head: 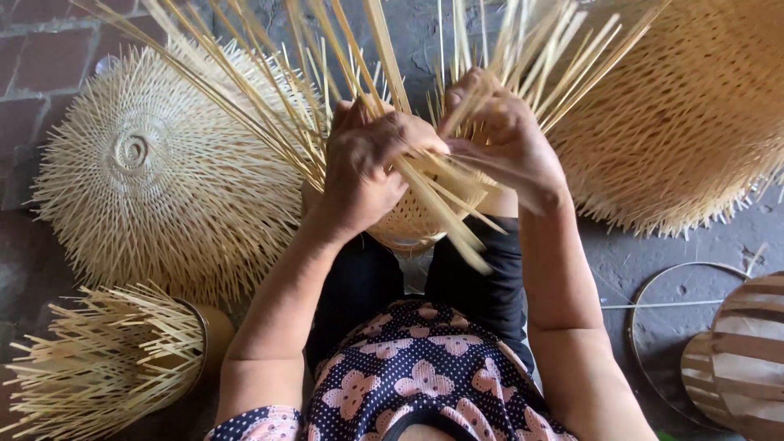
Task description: The person weaves thin bamboo strips by hand to form a conical structure, then sets it aside to apply a substance from a glass jar to their hands. They then resume weaving the bamboo strips to continue forming the conical object.
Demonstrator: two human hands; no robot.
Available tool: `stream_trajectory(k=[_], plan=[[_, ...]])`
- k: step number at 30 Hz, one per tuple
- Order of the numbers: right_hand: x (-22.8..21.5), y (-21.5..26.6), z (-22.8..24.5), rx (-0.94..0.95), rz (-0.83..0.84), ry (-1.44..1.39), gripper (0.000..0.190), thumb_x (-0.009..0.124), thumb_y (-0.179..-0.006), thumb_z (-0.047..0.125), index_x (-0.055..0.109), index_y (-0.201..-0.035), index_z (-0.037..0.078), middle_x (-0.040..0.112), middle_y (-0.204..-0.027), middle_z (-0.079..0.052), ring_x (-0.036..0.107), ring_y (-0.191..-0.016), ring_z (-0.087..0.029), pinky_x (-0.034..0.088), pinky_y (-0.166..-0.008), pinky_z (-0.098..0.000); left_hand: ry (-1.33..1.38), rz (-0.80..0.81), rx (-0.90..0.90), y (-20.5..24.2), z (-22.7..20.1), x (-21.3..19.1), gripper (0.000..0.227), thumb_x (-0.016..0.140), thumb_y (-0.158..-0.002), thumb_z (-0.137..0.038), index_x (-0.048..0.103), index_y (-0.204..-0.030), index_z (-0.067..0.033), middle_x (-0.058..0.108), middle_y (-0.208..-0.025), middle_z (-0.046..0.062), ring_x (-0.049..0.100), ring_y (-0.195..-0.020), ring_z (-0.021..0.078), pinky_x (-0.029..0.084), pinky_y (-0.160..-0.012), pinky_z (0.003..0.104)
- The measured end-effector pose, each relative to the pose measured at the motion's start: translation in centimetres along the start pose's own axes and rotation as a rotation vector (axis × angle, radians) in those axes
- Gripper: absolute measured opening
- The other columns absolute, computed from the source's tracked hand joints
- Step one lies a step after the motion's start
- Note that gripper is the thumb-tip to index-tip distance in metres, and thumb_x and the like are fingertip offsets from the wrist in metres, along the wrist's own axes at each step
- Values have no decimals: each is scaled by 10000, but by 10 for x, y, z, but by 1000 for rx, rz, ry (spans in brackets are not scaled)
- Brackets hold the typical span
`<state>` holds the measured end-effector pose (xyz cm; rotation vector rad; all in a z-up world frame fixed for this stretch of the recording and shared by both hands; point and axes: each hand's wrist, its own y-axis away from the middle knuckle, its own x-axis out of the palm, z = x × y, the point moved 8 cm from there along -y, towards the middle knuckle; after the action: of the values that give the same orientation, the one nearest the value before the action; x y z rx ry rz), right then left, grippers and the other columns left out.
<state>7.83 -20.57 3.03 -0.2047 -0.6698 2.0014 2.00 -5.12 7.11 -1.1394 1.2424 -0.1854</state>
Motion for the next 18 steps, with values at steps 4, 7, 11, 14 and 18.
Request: stream_trajectory(k=[4, 7, 11, 14, 18], plan=[[-16, 3, -19, -94, 43, -95, 149, 837, -906, 144, 767, -1016, 73, 701, -1047, -34, 593, -913, -118, 529, -834, -284, 159, 65, -129, -7, 24, 14, 396, 905, -896, -202, 642, -1188, -152, 752, -1023, -31, 676, -906, 110, 450, -978, 363], [-26, 14, -23, -83, -116, -98, 285, 837, -851, 181, 708, -1096, 113, 703, -1191, -10, 687, -1113, -136, 605, -1032, -382, 68, 78, -183, -8, 25, 19, 401, 909, -864, -242, 654, -1146, -115, 735, -930, -12, 648, -813, 146, 458, -887, 375], [-31, 21, -29, -13, -161, 37, 196, 843, -872, 96, 759, -1049, 89, 726, -1023, -45, 675, -944, -139, 579, -872, -342, 108, -33, -74, -7, 17, 3, 405, 894, -938, -230, 582, -1163, -105, 707, -1052, -11, 656, -998, 158, 430, -951, 355], [-32, 15, -37, 133, -175, -98, 129, 804, -885, 83, 775, -1006, 50, 749, -1019, -91, 722, -925, -164, 628, -895, -340, 164, -44, 8, -8, 5, -2, 341, 846, -894, -128, 619, -1143, -183, 707, -1100, -24, 625, -1014, 161, 401, -948, 336], [-26, 12, -27, 63, -255, 381, 113, 798, -888, 80, 752, -983, 40, 747, -1044, -98, 736, -934, -170, 628, -861, -333, -197, -70, 154, -9, -15, -1, 328, 787, -966, -38, 611, -1157, -239, 735, -1211, -69, 553, -926, 130, 349, -876, 319]])
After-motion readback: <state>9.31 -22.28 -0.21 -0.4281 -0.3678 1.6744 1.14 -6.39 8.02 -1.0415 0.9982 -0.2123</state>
